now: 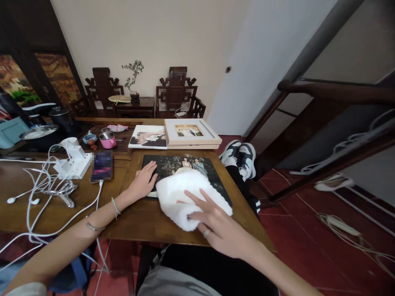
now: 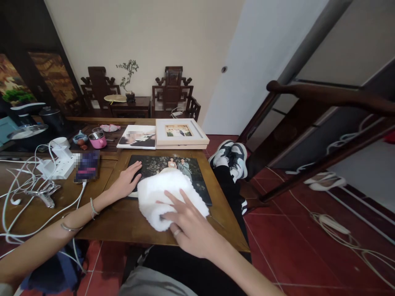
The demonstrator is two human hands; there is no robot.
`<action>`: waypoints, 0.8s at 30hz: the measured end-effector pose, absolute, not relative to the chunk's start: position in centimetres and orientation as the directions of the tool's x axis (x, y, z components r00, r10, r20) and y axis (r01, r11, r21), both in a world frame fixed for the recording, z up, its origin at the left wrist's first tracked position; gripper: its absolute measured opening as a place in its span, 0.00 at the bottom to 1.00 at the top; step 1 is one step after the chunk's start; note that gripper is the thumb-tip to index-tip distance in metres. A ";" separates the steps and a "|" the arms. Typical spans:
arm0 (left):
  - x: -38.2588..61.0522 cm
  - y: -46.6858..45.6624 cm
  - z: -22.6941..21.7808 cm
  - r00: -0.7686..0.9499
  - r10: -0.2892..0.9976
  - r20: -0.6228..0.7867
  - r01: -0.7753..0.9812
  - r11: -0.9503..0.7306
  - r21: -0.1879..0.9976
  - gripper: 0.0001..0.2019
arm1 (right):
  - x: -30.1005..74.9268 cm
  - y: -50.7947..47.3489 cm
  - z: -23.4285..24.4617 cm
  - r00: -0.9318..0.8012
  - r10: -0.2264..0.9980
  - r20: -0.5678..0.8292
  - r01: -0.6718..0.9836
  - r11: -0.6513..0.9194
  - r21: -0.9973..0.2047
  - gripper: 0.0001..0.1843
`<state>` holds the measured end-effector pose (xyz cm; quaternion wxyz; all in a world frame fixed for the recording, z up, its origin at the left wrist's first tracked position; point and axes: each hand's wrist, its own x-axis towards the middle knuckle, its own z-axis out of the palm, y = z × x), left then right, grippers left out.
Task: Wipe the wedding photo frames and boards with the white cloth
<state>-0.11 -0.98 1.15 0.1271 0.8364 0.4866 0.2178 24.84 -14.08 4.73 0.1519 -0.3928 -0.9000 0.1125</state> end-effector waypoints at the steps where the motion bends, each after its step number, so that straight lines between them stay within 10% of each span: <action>1: -0.1 -1.0 1.2 0.429 0.871 0.240 0.760 -0.492 0.425 0.22 | 25.8 -14.1 4.4 -0.632 0.747 0.205 0.674 0.661 -0.329 0.21; 12: -0.1 -0.9 1.2 0.405 0.869 0.285 0.717 -0.495 0.490 0.21 | 25.3 -3.1 4.5 -0.297 0.943 0.149 0.927 0.323 -0.193 0.23; 24: -0.4 -0.3 2.3 0.089 0.891 0.445 0.495 -0.428 0.757 0.26 | 20.8 -11.4 5.8 -0.761 0.633 0.144 0.564 0.755 -0.334 0.25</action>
